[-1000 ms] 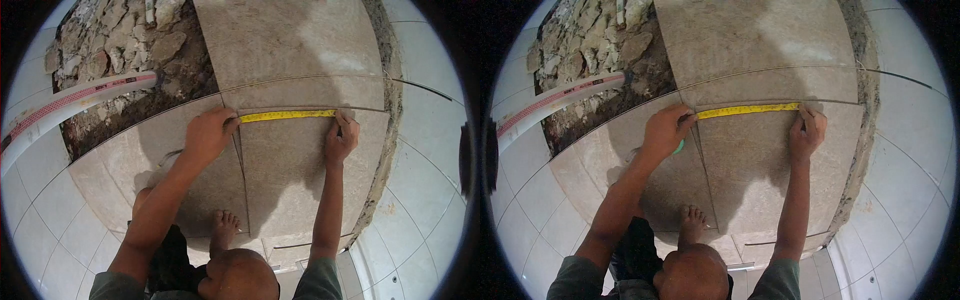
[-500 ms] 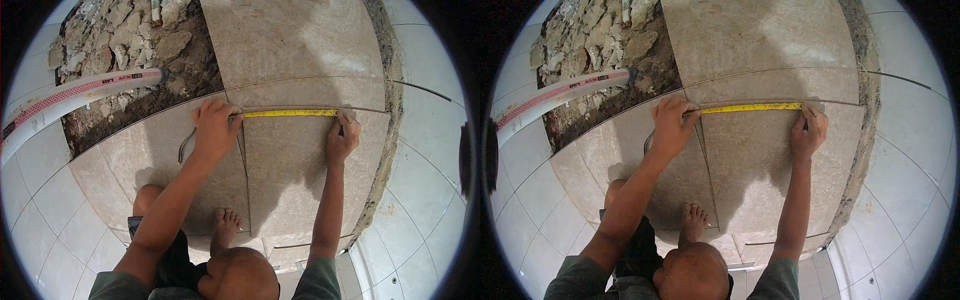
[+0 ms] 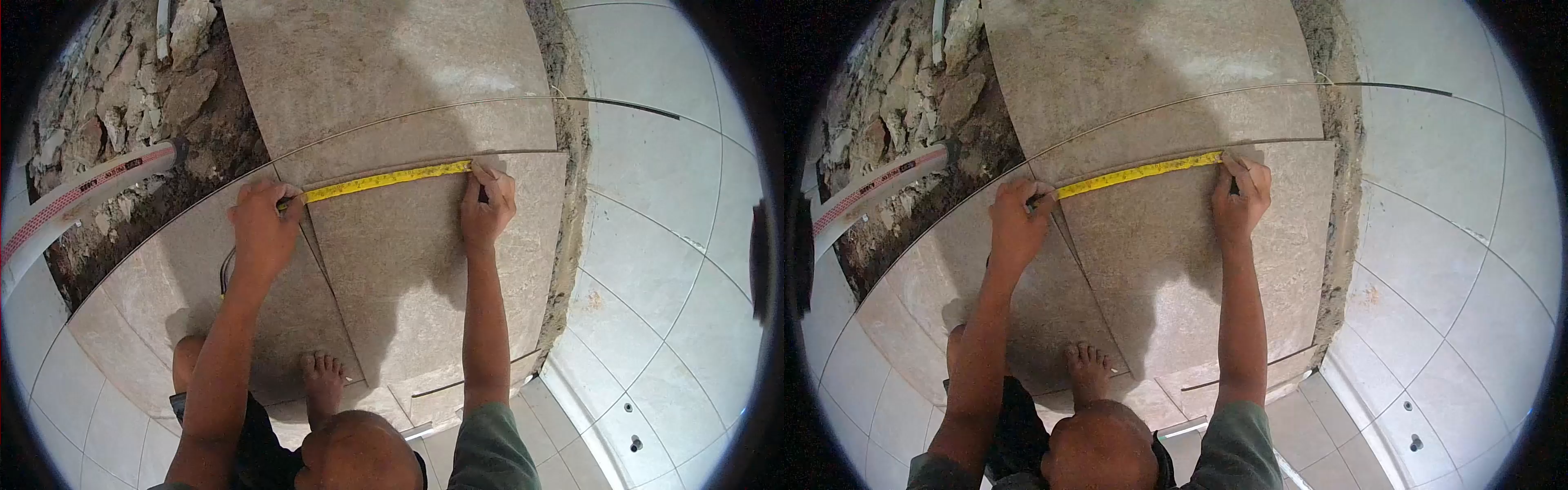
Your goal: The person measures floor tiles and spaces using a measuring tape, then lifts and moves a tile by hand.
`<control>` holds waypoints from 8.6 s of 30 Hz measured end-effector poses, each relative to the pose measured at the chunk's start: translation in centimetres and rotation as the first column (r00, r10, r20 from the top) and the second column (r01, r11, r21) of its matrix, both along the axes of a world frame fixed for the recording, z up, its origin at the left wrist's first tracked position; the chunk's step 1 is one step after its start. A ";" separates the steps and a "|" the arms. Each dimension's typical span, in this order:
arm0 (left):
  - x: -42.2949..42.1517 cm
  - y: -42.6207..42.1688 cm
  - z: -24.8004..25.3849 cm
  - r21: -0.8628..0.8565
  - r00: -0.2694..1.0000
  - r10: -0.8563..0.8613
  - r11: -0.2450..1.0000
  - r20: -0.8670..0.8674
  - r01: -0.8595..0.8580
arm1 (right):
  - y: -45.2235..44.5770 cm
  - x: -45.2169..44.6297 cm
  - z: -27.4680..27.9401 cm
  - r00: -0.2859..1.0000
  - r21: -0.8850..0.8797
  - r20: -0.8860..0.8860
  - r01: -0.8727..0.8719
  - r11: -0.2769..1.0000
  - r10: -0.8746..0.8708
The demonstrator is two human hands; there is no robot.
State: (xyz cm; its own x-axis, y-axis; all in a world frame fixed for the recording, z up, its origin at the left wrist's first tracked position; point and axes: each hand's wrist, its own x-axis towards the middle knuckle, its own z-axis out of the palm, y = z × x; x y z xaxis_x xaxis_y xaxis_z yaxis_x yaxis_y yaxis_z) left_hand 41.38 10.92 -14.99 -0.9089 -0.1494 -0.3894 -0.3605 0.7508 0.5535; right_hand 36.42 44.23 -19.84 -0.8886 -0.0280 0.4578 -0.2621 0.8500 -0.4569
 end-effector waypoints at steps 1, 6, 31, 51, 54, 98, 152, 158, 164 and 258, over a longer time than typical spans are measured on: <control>0.0 -0.1 -0.2 0.002 1.000 0.000 1.000 -0.002 0.000 | -0.1 0.0 0.0 1.000 0.000 0.006 0.001 1.000 -0.001; -0.8 -0.8 0.1 0.079 0.995 0.008 0.997 0.101 -0.016 | -0.1 0.0 -0.1 1.000 0.019 -0.017 0.012 1.000 -0.012; -1.5 -1.3 -0.1 0.110 1.000 0.002 0.994 0.029 -0.005 | -0.2 0.0 0.1 1.000 0.045 0.005 0.004 0.999 -0.004; -1.7 -1.0 0.7 0.161 0.997 0.039 0.986 0.074 -0.051 | 0.3 0.9 0.4 0.999 0.071 0.031 -0.019 0.997 0.016; -0.8 -0.6 0.3 0.122 0.996 0.030 0.992 0.082 -0.040 | 0.1 -0.4 0.3 0.998 0.017 -0.024 -0.049 0.999 0.049; -0.8 -1.0 -0.4 0.094 1.000 -0.016 0.995 0.003 0.016 | 0.2 -0.5 0.2 1.000 0.085 -0.011 -0.009 0.996 0.010; 15.6 1.5 6.7 0.725 0.829 0.206 0.406 0.521 -0.556 | -2.7 21.0 1.1 0.953 -0.301 0.045 0.300 0.905 -0.301; 21.9 -0.1 7.5 0.737 0.834 0.147 0.406 0.532 -0.541 | -11.4 27.7 7.5 0.884 -0.565 0.462 0.350 0.747 -0.065; 27.6 3.6 12.4 0.823 0.893 0.226 0.349 0.389 -0.447 | -17.2 35.6 13.8 0.566 -0.906 0.415 0.327 0.268 0.712; -5.5 8.1 3.7 -0.202 0.848 -0.516 0.824 0.118 0.530 | -5.0 44.2 4.4 0.263 -0.421 0.886 0.801 -0.425 -0.383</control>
State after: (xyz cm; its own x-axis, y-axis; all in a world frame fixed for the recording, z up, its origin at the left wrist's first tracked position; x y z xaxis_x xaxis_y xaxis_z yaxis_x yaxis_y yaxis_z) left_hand 35.85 18.99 -11.29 -0.8530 0.2553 -0.4552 0.0960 0.9341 0.3439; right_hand 80.61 39.26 -15.44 -0.0096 0.7278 -0.6857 0.3664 -0.6355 -0.6796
